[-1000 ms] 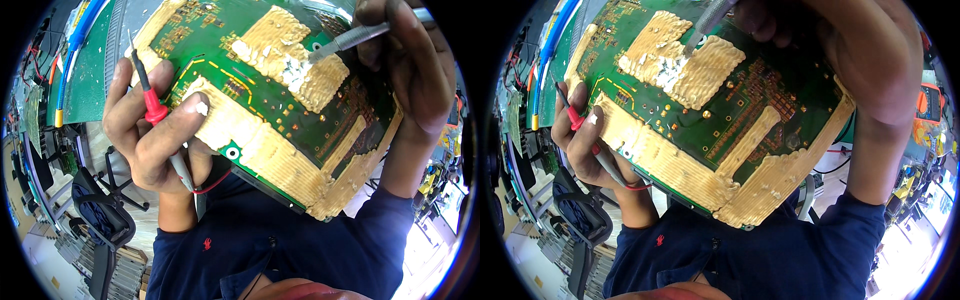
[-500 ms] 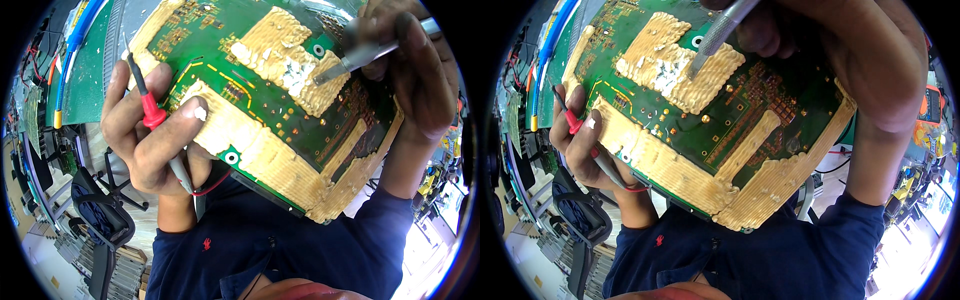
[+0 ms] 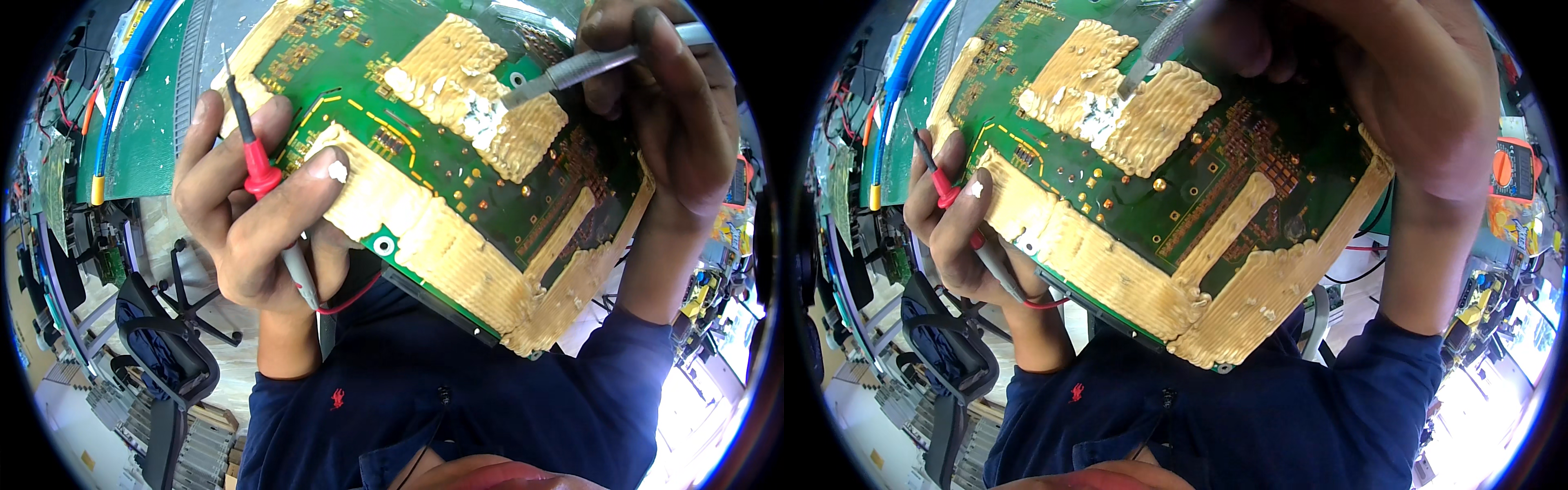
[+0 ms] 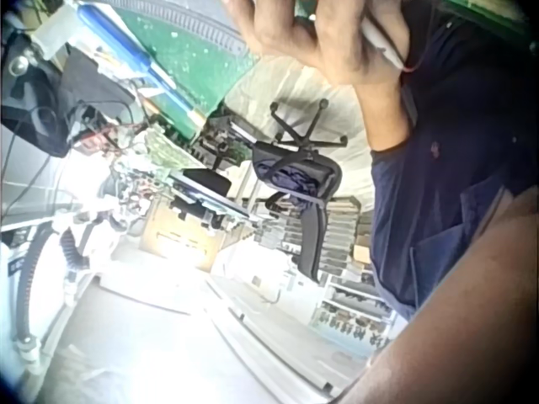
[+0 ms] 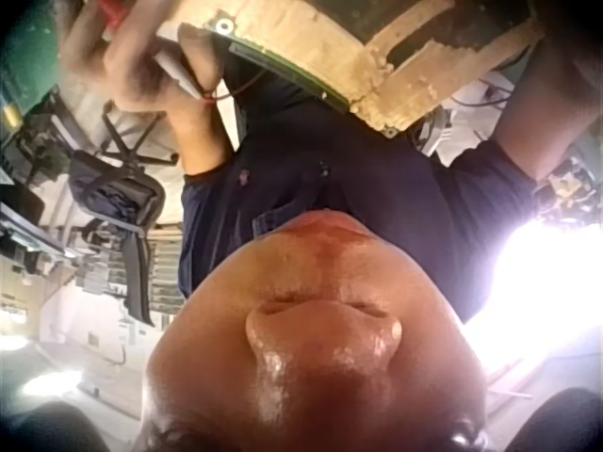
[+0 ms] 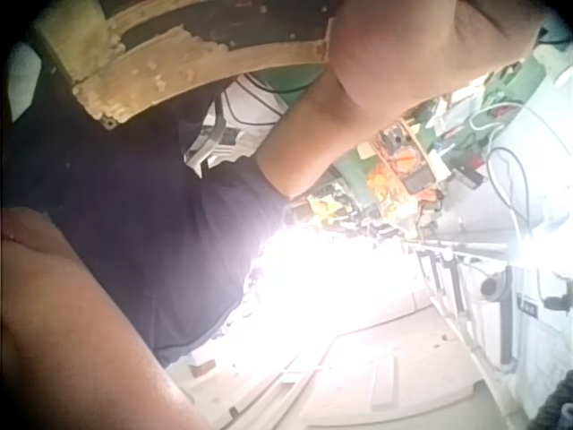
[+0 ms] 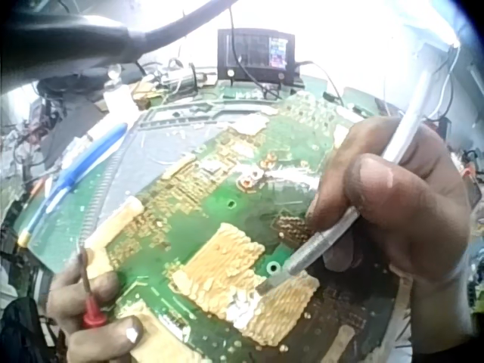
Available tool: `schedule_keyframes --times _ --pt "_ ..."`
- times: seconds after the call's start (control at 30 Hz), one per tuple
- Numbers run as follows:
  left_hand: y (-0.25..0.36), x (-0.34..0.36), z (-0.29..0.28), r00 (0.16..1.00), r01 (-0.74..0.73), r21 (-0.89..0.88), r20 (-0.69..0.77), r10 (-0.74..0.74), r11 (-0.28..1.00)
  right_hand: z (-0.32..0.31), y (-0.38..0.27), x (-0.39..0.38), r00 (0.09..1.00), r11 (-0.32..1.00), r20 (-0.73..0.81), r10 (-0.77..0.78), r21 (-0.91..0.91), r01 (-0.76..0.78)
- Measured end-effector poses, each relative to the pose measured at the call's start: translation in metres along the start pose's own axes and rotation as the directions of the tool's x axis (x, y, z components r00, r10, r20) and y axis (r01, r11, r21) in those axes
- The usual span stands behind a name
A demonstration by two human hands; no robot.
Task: The person scrapes a beige substance on a large green circuit board using a metal tool while holding a red multimeter probe against the board's surface.
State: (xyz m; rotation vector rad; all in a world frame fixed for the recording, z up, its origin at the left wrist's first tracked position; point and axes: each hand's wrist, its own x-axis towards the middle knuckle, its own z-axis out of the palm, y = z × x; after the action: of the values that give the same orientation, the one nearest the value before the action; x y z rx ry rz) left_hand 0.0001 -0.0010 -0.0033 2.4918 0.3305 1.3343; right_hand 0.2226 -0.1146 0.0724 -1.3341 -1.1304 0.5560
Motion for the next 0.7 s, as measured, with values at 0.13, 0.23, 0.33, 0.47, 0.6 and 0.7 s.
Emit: schedule_keyframes --times 0.13,0.23,0.33,0.47,0.6,0.7 --pt "0.003 0.002 0.002 1.0 0.0 0.001 -0.007 0.0 1.0 0.014 -0.004 0.008 0.999 0.959 -0.03 0.011 0.282 -0.002" --pt "0.001 -0.001 0.0 1.0 -0.004 0.001 -0.005 0.004 1.0 0.024 0.057 0.025 0.928 0.619 0.03 -0.371 0.753 0.223" --pt "0.0 -0.004 -0.001 1.0 0.01 0.0 -0.008 -0.01 1.0 0.009 0.016 0.007 0.989 0.966 0.056 -0.135 0.23 0.119" --pt "0.001 -0.001 0.001 1.0 -0.01 -0.007 0.0 0.01 1.0 0.0 0.002 0.001 0.998 0.998 0.023 -0.06 -0.033 0.06" --pt "0.0 -0.003 0.0 1.0 -0.01 0.019 0.008 0.01 1.0 0.007 0.007 0.002 0.997 0.996 -0.011 -0.076 0.054 0.076" --pt "0.0 -0.004 -0.001 1.0 -0.013 0.016 0.006 0.012 1.0 0.005 0.008 0.001 0.994 0.994 -0.004 -0.107 0.037 0.107"
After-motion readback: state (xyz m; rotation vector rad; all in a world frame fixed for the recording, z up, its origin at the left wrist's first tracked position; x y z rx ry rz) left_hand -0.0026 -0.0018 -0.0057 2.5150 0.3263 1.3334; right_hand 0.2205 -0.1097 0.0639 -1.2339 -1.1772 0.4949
